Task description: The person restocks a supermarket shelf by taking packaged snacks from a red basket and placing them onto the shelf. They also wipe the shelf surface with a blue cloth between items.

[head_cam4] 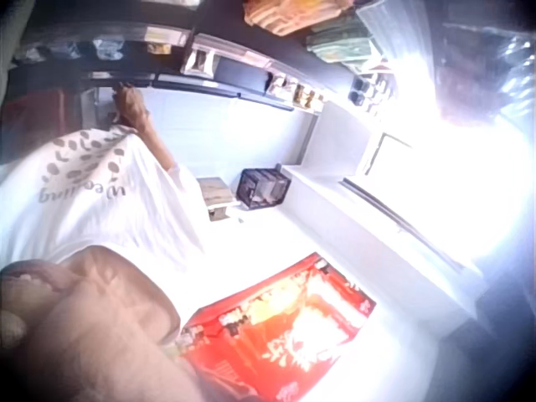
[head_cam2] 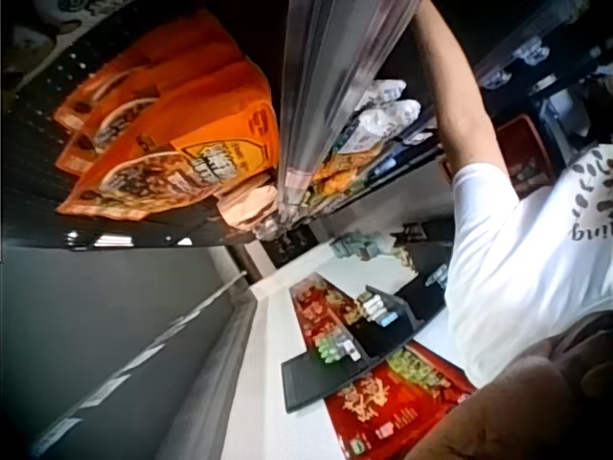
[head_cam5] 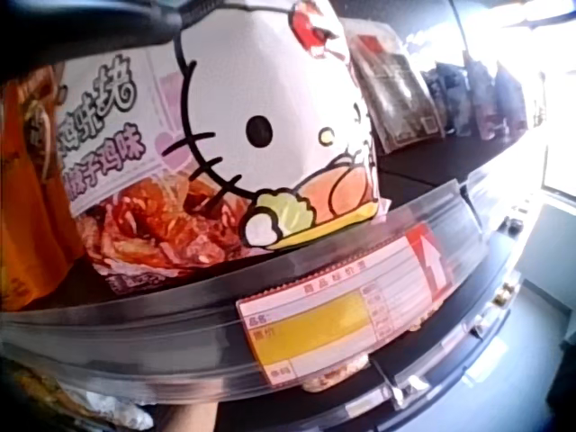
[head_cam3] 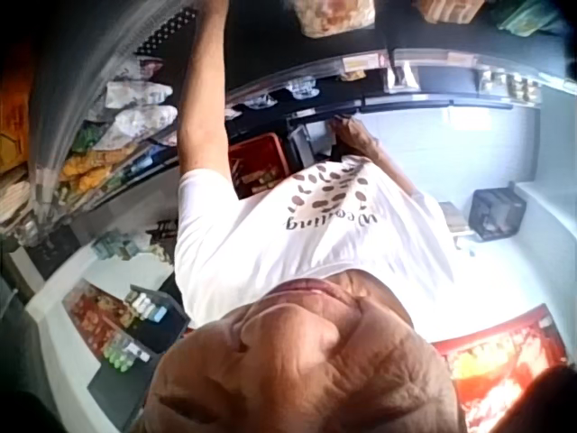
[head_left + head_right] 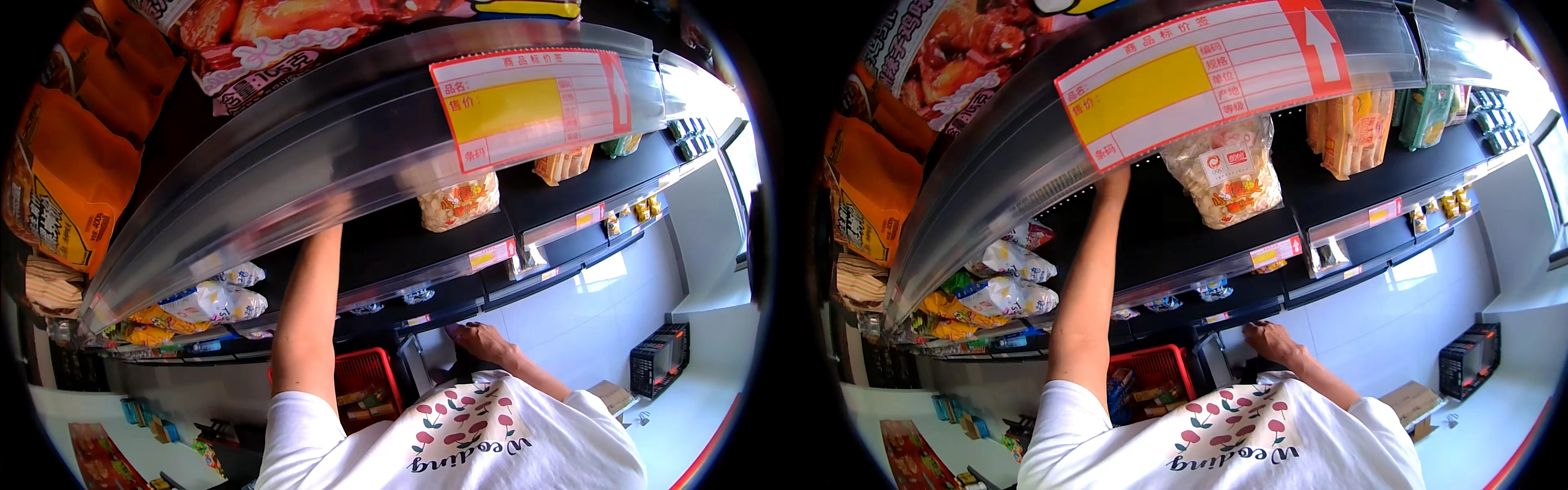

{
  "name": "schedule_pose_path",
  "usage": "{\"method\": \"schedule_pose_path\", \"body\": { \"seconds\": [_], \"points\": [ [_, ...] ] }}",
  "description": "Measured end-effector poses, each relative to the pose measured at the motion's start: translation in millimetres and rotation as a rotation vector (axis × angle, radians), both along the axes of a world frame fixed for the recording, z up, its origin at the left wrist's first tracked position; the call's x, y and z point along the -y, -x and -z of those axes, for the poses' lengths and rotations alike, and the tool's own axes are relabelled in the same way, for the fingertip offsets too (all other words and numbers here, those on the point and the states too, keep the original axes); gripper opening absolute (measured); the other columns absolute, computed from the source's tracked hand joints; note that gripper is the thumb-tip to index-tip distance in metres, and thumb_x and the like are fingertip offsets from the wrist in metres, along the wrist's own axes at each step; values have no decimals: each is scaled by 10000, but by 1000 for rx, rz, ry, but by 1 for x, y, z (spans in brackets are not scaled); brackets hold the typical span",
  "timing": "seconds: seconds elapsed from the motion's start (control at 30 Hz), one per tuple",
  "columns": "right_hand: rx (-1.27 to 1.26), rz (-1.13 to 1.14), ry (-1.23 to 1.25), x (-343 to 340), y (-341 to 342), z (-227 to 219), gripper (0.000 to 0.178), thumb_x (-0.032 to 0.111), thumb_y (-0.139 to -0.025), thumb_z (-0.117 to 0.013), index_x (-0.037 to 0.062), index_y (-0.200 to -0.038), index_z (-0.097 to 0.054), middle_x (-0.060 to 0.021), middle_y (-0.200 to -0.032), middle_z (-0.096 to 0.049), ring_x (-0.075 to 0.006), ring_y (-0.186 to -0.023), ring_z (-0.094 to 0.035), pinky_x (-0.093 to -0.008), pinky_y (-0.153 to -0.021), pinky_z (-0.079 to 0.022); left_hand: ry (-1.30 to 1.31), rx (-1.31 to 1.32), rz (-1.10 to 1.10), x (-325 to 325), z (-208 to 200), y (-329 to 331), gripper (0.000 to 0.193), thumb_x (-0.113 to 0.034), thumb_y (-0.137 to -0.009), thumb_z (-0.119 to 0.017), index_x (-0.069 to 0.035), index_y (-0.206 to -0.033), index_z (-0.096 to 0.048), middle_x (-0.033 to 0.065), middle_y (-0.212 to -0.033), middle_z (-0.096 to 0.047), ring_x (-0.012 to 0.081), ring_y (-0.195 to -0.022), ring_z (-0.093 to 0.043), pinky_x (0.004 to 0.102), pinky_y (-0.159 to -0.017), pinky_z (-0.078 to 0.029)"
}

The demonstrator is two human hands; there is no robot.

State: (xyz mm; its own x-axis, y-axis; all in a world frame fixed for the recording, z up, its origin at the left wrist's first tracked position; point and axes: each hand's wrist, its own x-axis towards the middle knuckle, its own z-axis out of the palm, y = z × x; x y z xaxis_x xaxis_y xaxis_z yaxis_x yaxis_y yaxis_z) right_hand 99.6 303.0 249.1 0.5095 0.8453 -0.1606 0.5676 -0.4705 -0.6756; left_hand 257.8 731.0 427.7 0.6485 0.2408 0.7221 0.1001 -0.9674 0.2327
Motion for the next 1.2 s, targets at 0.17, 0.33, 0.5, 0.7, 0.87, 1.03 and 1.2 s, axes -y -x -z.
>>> {"method": "schedule_pose_path", "body": {
  "seconds": [0.17, 0.33, 0.5, 0.7, 0.87, 1.03, 1.2],
  "points": [
    [41, 14, -37, 0, -2, 1, 100, 142, -947, -600, 51, -974, -633, -196, -857, -695, -415, -775, -691, -482, -635, -556, 29, -20, 81, 14, 44, -2, 343, -116, -848, -738, -62, -1181, -681, 202, -1161, -678, 438, -1110, -616, 524, -924, -496],
    [41, -28, -47, -4, 0, 0, 96, 141, -945, -605, 51, -967, -629, -201, -872, -698, -414, -793, -694, -488, -653, -557, -320, -47, -89, -5, 32, 13, 303, -180, -887, -712, -69, -1167, -683, 209, -1130, -678, 438, -1070, -623, 544, -912, -495],
    [-12, -64, 21, -11, 0, -14, 116, 154, -942, -610, 63, -1007, -639, -203, -924, -707, -409, -818, -701, -487, -687, -567, -291, -110, -275, -71, 1, 49, 302, -182, -894, -702, -66, -1172, -679, 210, -1135, -676, 439, -1073, -621, 545, -914, -494],
    [-23, -105, -9, -15, 4, 2, 178, 159, -935, -621, 82, -1091, -661, -197, -954, -717, -398, -828, -710, -473, -703, -579, -135, -136, -403, -122, -32, 90, 301, -184, -903, -691, -62, -1178, -675, 211, -1141, -673, 440, -1077, -619, 546, -916, -492],
    [34, -155, 31, -18, 4, 12, 167, 160, -933, -627, 84, -1076, -670, -185, -876, -718, -382, -753, -710, -454, -630, -577, -114, -96, -247, -77, 22, 73, 300, -186, -910, -681, -60, -1182, -671, 212, -1146, -671, 440, -1080, -617, 547, -918, -490],
    [3, -129, 46, -15, -1, 4, 141, 151, -922, -648, 72, -1033, -684, -191, -859, -716, -390, -739, -707, -466, -633, -575, -129, -108, -206, -57, 48, 88, 300, -188, -918, -672, -57, -1187, -668, 213, -1150, -668, 441, -1083, -615, 548, -919, -488],
    [-50, -118, 43, -21, -5, -7, 167, 156, -922, -656, 55, -1053, -679, -212, -905, -721, -410, -801, -712, -482, -703, -581, -160, -147, -389, -100, 19, 108, 299, -190, -925, -662, -54, -1192, -664, 214, -1155, -666, 441, -1086, -613, 549, -921, -486]
  ]
}}
